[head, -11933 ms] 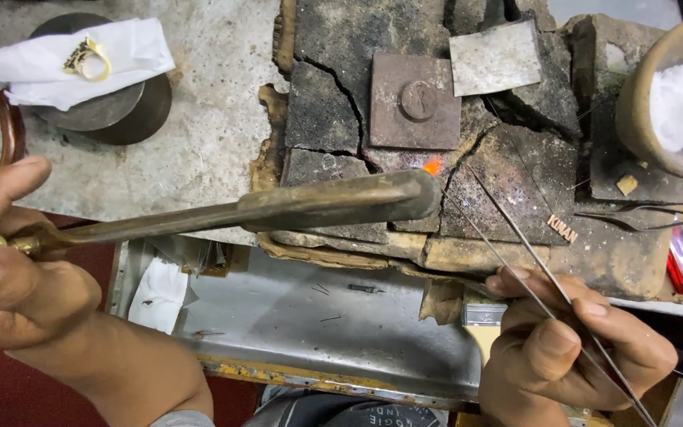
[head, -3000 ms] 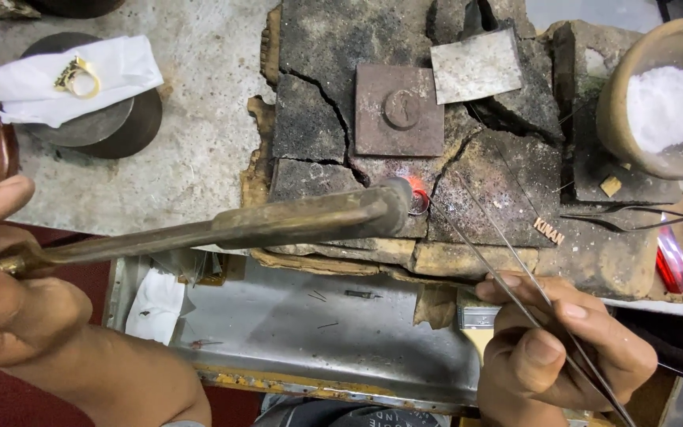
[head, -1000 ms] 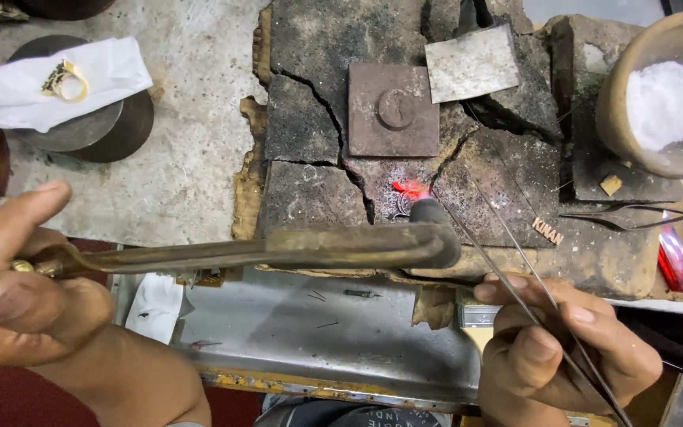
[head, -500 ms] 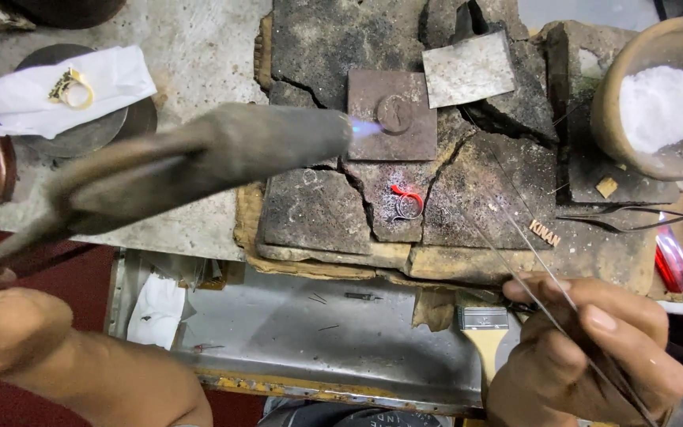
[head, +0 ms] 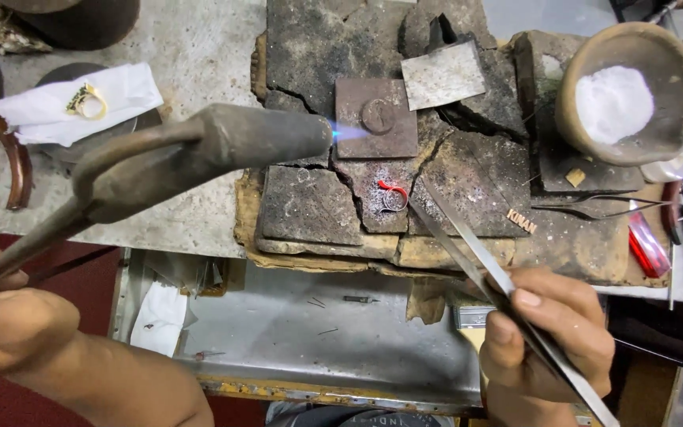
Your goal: Soldering a metal ring using a gas torch and tweezers at a jewelry workbench.
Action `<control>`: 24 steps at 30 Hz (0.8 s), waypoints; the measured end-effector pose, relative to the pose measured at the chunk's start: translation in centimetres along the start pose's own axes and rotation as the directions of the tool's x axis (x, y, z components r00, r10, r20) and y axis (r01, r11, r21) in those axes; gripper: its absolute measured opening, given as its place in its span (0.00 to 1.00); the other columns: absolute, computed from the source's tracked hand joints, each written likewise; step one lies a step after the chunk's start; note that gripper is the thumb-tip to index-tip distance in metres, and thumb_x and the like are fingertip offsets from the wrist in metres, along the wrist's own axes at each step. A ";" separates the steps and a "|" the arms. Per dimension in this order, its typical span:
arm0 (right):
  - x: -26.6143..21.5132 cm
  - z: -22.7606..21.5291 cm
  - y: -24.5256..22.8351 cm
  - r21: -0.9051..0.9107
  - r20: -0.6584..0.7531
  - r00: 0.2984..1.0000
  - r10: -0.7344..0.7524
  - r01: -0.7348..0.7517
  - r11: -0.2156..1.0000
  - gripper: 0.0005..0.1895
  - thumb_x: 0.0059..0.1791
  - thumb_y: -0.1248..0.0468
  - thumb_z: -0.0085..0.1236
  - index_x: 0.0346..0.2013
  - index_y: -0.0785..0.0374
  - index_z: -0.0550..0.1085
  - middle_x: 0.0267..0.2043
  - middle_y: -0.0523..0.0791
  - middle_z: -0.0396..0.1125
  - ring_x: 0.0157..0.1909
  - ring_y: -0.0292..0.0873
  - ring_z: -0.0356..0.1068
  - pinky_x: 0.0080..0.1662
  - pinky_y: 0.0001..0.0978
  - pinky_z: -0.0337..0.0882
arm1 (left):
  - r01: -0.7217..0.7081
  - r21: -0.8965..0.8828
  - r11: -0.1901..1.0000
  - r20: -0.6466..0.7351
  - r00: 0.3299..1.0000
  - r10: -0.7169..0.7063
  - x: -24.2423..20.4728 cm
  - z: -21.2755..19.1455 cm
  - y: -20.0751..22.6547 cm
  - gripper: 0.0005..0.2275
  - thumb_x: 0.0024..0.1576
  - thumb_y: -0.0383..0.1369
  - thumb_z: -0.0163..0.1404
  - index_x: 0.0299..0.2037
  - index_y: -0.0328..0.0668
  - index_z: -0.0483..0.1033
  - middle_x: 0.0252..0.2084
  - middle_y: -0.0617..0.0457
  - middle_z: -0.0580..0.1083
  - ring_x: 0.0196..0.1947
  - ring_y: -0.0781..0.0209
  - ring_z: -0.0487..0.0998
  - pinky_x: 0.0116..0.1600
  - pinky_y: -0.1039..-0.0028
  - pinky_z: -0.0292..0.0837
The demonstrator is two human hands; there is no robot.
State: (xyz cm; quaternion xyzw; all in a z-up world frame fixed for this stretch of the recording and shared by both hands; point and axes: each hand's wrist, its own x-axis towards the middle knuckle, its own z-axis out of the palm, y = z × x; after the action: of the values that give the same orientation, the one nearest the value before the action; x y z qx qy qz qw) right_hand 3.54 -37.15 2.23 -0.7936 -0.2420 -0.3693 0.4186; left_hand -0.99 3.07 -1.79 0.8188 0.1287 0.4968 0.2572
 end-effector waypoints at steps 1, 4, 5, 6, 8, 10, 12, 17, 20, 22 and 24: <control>0.1 -0.3 -0.8 0.011 0.043 0.995 0.089 -0.090 0.996 0.12 0.54 0.61 0.53 0.45 0.65 0.65 0.37 0.59 0.66 0.34 0.48 0.69 0.40 0.33 0.73 | 0.033 0.026 0.999 0.006 0.999 -0.033 0.1 0.0 0.5 0.27 0.77 0.30 0.26 0.44 0.05 0.75 0.52 0.19 0.81 0.28 0.49 0.63 0.33 0.68 0.52; 0.3 -1.0 -2.0 0.012 0.123 0.976 0.182 -0.185 0.983 0.11 0.54 0.62 0.54 0.47 0.62 0.65 0.42 0.59 0.68 0.38 0.47 0.73 0.46 0.32 0.76 | 0.076 0.055 0.996 0.004 0.997 -0.076 0.5 0.0 1.5 0.27 0.77 0.33 0.25 0.42 0.09 0.75 0.53 0.23 0.83 0.28 0.51 0.64 0.33 0.69 0.54; 0.4 -1.3 -2.2 0.004 0.160 0.969 0.191 -0.194 0.981 0.11 0.54 0.63 0.54 0.48 0.62 0.66 0.44 0.59 0.68 0.40 0.47 0.76 0.47 0.31 0.77 | 0.086 0.059 0.994 0.001 0.996 -0.087 0.6 0.0 1.8 0.28 0.77 0.34 0.25 0.42 0.09 0.75 0.52 0.24 0.83 0.28 0.51 0.64 0.33 0.70 0.55; 0.2 -1.2 -1.7 0.005 0.158 0.969 0.189 -0.192 0.981 0.11 0.54 0.63 0.54 0.48 0.62 0.66 0.44 0.59 0.68 0.40 0.47 0.76 0.47 0.31 0.77 | 0.085 0.058 0.995 -0.001 0.996 -0.085 0.7 0.0 2.0 0.28 0.77 0.34 0.25 0.42 0.09 0.75 0.52 0.24 0.83 0.28 0.51 0.64 0.33 0.70 0.55; -0.2 -0.9 -0.6 -0.009 0.074 0.992 0.104 -0.104 0.995 0.11 0.53 0.61 0.54 0.44 0.65 0.66 0.37 0.61 0.69 0.35 0.49 0.72 0.42 0.33 0.74 | 0.020 0.017 1.000 0.013 1.000 -0.020 1.0 0.1 2.5 0.30 0.79 0.36 0.25 0.46 0.06 0.75 0.51 0.20 0.81 0.28 0.50 0.64 0.32 0.71 0.54; -0.6 -0.8 0.6 0.015 0.030 0.996 0.084 -0.084 0.996 0.12 0.53 0.61 0.54 0.43 0.67 0.66 0.35 0.60 0.68 0.34 0.49 0.71 0.40 0.32 0.74 | -0.003 -0.013 1.000 0.043 0.999 0.003 0.9 -0.2 2.4 0.33 0.80 0.38 0.25 0.48 0.02 0.75 0.50 0.19 0.80 0.26 0.50 0.63 0.30 0.70 0.52; -1.0 -0.5 1.5 0.039 -0.015 0.998 0.068 -0.067 0.997 0.12 0.52 0.61 0.54 0.42 0.68 0.67 0.34 0.60 0.67 0.33 0.49 0.71 0.39 0.32 0.73 | -0.026 -0.043 0.999 0.076 0.997 0.030 1.2 -0.5 2.6 0.35 0.82 0.40 0.25 0.50 -0.02 0.76 0.48 0.17 0.79 0.23 0.49 0.62 0.27 0.69 0.50; -0.7 0.4 2.1 0.110 -0.106 0.992 0.068 -0.056 0.992 0.12 0.54 0.60 0.55 0.44 0.65 0.66 0.34 0.56 0.65 0.32 0.47 0.72 0.34 0.27 0.74 | -0.262 -0.065 0.963 0.159 0.950 0.269 2.2 -0.6 2.5 0.34 0.80 0.31 0.25 0.45 -0.05 0.83 0.33 0.17 0.77 0.24 0.40 0.71 0.30 0.61 0.61; -0.3 0.6 1.9 0.086 -0.110 0.993 0.039 -0.030 0.996 0.11 0.54 0.60 0.53 0.44 0.63 0.65 0.30 0.56 0.64 0.29 0.46 0.71 0.33 0.28 0.71 | -0.206 -0.064 0.976 0.161 0.964 0.214 2.3 -0.4 3.0 0.36 0.80 0.34 0.25 0.47 -0.06 0.83 0.27 0.23 0.72 0.23 0.41 0.71 0.31 0.61 0.62; 0.7 1.5 1.5 0.103 -0.179 0.983 0.026 -0.007 0.995 0.11 0.55 0.60 0.51 0.43 0.63 0.63 0.25 0.53 0.61 0.25 0.44 0.66 0.29 0.28 0.67 | -0.175 -0.034 0.984 0.130 0.975 0.178 2.2 -0.2 3.8 0.36 0.81 0.35 0.26 0.47 -0.05 0.83 0.26 0.26 0.71 0.22 0.43 0.68 0.30 0.62 0.60; 1.0 1.7 1.3 0.120 -0.247 0.969 0.015 0.015 0.993 0.11 0.55 0.60 0.49 0.42 0.64 0.61 0.19 0.51 0.57 0.21 0.42 0.62 0.25 0.28 0.63 | -0.142 -0.003 0.990 0.097 0.985 0.141 2.2 0.0 4.1 0.36 0.81 0.35 0.27 0.48 -0.04 0.84 0.26 0.28 0.70 0.22 0.46 0.66 0.30 0.62 0.58</control>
State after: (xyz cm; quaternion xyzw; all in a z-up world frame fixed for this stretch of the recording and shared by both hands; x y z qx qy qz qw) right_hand 5.72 -36.29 1.76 -0.7146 -0.2099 -0.4498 0.4929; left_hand -0.12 0.66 2.15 0.8496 0.0587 0.4731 0.2255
